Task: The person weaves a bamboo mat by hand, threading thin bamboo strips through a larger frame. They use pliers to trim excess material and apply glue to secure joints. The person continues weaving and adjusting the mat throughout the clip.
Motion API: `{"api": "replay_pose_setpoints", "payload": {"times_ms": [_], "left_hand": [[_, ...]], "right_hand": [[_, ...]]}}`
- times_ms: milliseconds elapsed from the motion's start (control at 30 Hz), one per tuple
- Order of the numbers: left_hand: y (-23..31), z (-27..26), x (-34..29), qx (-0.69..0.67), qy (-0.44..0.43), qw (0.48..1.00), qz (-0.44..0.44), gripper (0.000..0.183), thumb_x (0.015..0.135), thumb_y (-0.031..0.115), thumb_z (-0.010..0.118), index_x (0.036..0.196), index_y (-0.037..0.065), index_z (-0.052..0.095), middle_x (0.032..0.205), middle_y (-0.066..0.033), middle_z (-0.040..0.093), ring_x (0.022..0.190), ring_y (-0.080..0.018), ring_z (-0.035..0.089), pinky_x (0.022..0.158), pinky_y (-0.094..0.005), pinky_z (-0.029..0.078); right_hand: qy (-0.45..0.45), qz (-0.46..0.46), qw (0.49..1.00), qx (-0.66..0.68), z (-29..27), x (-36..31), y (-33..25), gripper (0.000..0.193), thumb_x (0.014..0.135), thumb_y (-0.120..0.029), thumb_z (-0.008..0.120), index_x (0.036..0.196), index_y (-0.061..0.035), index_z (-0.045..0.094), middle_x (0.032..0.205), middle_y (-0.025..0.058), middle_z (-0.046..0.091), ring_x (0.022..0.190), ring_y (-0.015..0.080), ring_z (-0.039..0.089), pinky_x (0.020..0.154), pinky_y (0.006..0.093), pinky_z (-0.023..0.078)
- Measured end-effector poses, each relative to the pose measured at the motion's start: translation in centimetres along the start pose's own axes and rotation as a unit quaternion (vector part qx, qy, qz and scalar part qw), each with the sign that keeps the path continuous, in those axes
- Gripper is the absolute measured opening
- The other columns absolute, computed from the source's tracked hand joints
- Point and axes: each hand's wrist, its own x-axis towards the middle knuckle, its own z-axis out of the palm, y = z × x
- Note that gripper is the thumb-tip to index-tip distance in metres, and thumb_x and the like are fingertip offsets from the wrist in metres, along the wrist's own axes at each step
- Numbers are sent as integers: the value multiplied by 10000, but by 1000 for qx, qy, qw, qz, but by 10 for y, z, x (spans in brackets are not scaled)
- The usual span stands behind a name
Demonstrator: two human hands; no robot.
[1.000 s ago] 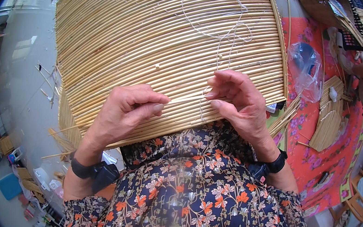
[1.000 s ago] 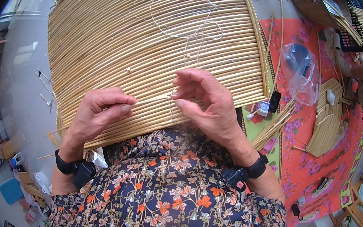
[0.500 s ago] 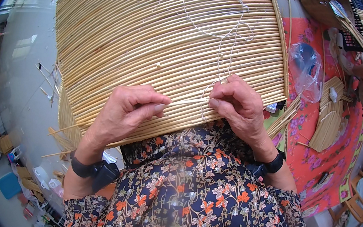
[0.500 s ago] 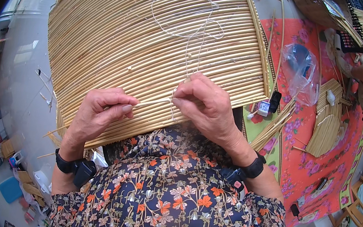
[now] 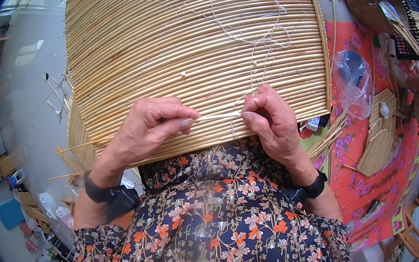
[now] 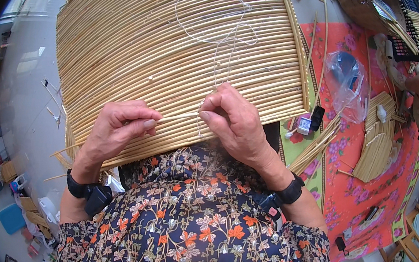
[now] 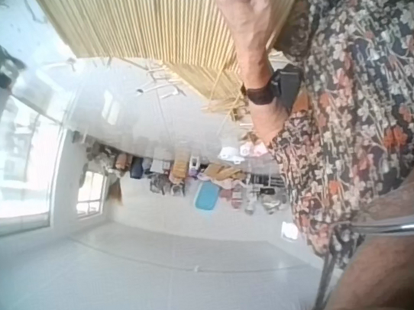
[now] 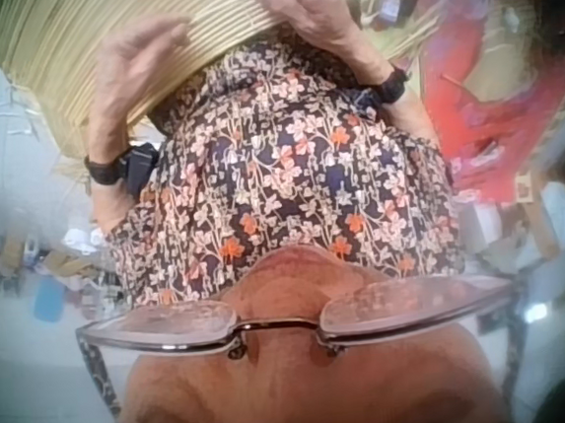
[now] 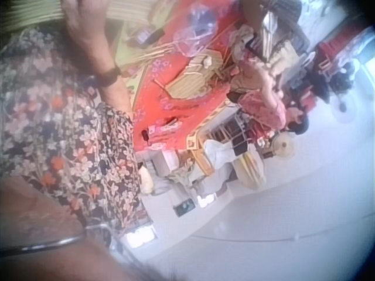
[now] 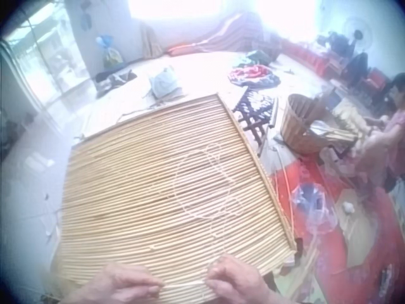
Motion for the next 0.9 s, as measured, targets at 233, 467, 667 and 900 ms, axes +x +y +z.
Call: {"api": "replay_pose_setpoints", "payload": {"times_ms": [233, 467, 667, 900], "left_hand": [[1, 0, 2, 1, -7, 1000, 2, 177, 1015, -22, 713, 1163, -36, 809, 955, -54, 768, 835, -101, 708, 757, -255, 581], [8, -7, -5, -1, 18, 997, -79, 214, 1009, -4, 729, 1207, 0, 811, 994, -64, 782, 865, -82, 725, 774, -249, 589], [-1, -15, -29, 142, 52, 988, 37, 145, 943, 22, 810, 1088, 29, 816, 960, -47, 709, 823, -128, 650, 729, -289, 520], [-6, -12, -44, 173, 61, 982, 52, 187, 921, -6, 827, 1102, 44, 824, 884, -42, 646, 795, -161, 648, 704, -320, 522]], "right_hand": [[1, -4, 1000, -6, 1, 1, 1, 57, 967, -14, 706, 998, -38, 665, 917, 77, 631, 813, 217, 655, 730, 341, 536], [39, 8, 999, 32, 4, -7, -3, 267, 939, -40, 768, 1200, -34, 710, 973, 74, 677, 863, 225, 667, 766, 341, 555], [-46, -197, 939, -279, -26, -24, -6, 547, 725, -255, 952, 1193, -115, 706, 1189, 42, 712, 1189, 276, 681, 1063, 477, 551], [-22, -189, 931, -311, -17, -31, 8, 344, 739, -98, 895, 1018, -118, 696, 1189, 19, 718, 1208, 275, 678, 1075, 488, 547]]}}
